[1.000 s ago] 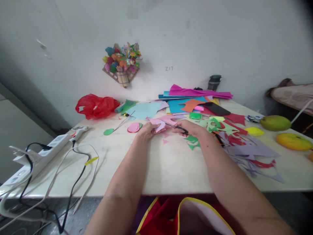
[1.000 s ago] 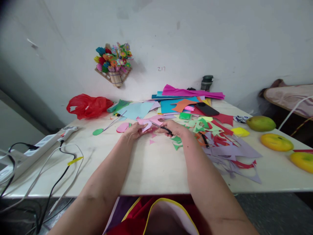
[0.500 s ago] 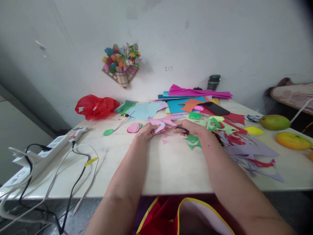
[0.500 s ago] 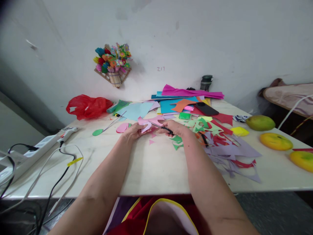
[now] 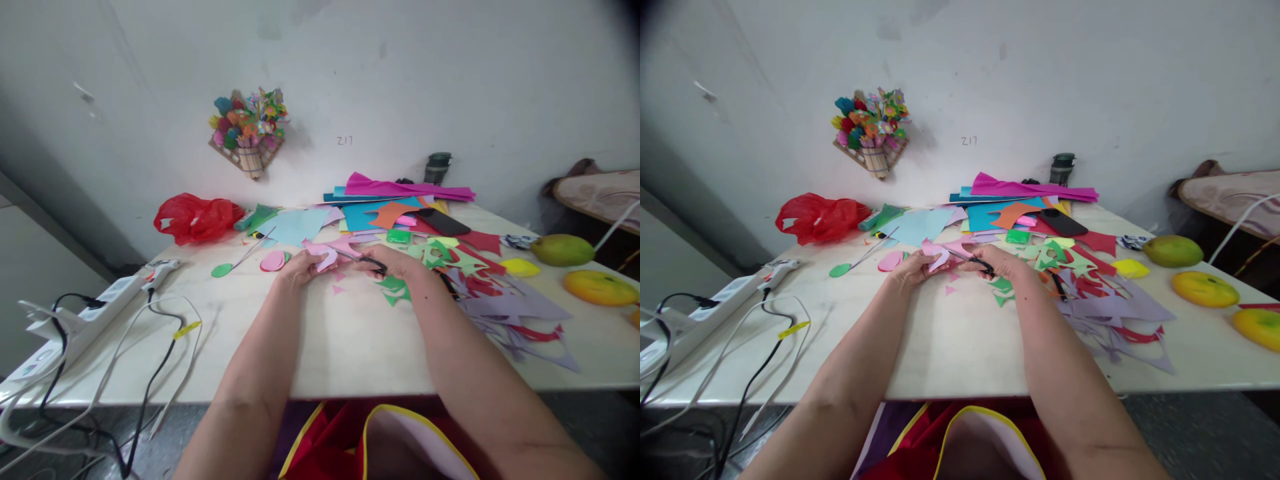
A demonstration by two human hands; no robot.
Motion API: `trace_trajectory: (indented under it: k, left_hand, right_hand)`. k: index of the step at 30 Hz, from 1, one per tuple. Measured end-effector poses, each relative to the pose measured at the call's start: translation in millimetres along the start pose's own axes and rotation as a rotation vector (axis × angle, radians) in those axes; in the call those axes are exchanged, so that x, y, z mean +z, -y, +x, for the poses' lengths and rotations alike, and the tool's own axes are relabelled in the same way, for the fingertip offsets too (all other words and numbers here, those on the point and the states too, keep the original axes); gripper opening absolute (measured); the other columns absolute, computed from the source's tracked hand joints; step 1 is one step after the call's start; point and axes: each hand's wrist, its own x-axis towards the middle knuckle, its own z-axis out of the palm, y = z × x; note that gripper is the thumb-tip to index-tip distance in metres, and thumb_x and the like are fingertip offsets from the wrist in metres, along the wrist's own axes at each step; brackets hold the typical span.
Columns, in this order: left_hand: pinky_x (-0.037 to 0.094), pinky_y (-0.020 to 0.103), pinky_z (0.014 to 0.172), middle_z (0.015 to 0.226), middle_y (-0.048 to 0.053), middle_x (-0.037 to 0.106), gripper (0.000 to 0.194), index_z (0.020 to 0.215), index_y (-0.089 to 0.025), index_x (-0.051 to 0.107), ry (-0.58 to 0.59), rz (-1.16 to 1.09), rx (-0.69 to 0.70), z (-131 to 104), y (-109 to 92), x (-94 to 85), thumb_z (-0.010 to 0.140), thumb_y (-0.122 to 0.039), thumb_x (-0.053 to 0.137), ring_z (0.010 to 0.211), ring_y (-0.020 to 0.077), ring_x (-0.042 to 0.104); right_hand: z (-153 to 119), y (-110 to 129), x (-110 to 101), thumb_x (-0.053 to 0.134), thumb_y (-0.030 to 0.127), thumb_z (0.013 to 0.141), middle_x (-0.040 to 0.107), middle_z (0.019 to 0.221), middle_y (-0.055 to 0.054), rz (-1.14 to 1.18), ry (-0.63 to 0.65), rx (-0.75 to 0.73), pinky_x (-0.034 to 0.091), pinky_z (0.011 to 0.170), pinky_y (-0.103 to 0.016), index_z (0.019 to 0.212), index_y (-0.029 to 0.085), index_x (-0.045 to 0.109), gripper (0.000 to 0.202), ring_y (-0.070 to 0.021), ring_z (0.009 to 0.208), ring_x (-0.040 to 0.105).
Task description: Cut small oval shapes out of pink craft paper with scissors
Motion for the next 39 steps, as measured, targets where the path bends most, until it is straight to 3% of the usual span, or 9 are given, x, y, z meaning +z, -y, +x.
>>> trace_trajectory:
  k: [8, 18, 39]
  left_hand:
    - [0.057, 0.028, 0.067, 0.075, 0.014, 0.070, 0.017, 0.091, -0.002, 0.064, -0.051, -0.025, -0.015, -4.1, -0.9, 8.1, 0.075, 0.001, 0.059, 0.066, 0.0187, 0.068]
    - [0.056, 0.024, 0.058, 0.072, 0.014, 0.069, 0.012, 0.085, -0.002, 0.064, -0.022, -0.026, -0.008, -1.2, 0.6, 4.4, 0.073, 0.001, 0.062, 0.063, 0.0193, 0.068]
    - [0.057, 0.025, 0.063, 0.076, 0.015, 0.070, 0.016, 0.089, -0.002, 0.065, -0.054, -0.007, -0.028, -6.2, -3.1, 9.6, 0.075, 0.002, 0.058, 0.064, 0.0184, 0.068]
  right_hand:
    - [0.5, 2.7, 5.8, 0.071, 0.043, 0.067, 0.048, 0.045, 0.004, -0.056, 0.010, -0.004, 0.024, 0.032, -0.016, 0.065, 0.017, 0.048, 0.034, -0.0039, 0.033, 0.039]
    - [-0.3, 3.3, 6.8, 0.069, 0.044, 0.068, 0.047, 0.045, 0.005, -0.050, 0.005, 0.006, 0.024, 0.033, -0.015, 0.067, 0.017, 0.050, 0.034, -0.0034, 0.033, 0.038]
    - [1.2, 2.5, 7.1, 0.071, 0.046, 0.066, 0.048, 0.046, 0.005, -0.085, -0.010, -0.024, 0.023, 0.032, -0.016, 0.068, 0.017, 0.052, 0.035, -0.0036, 0.033, 0.039]
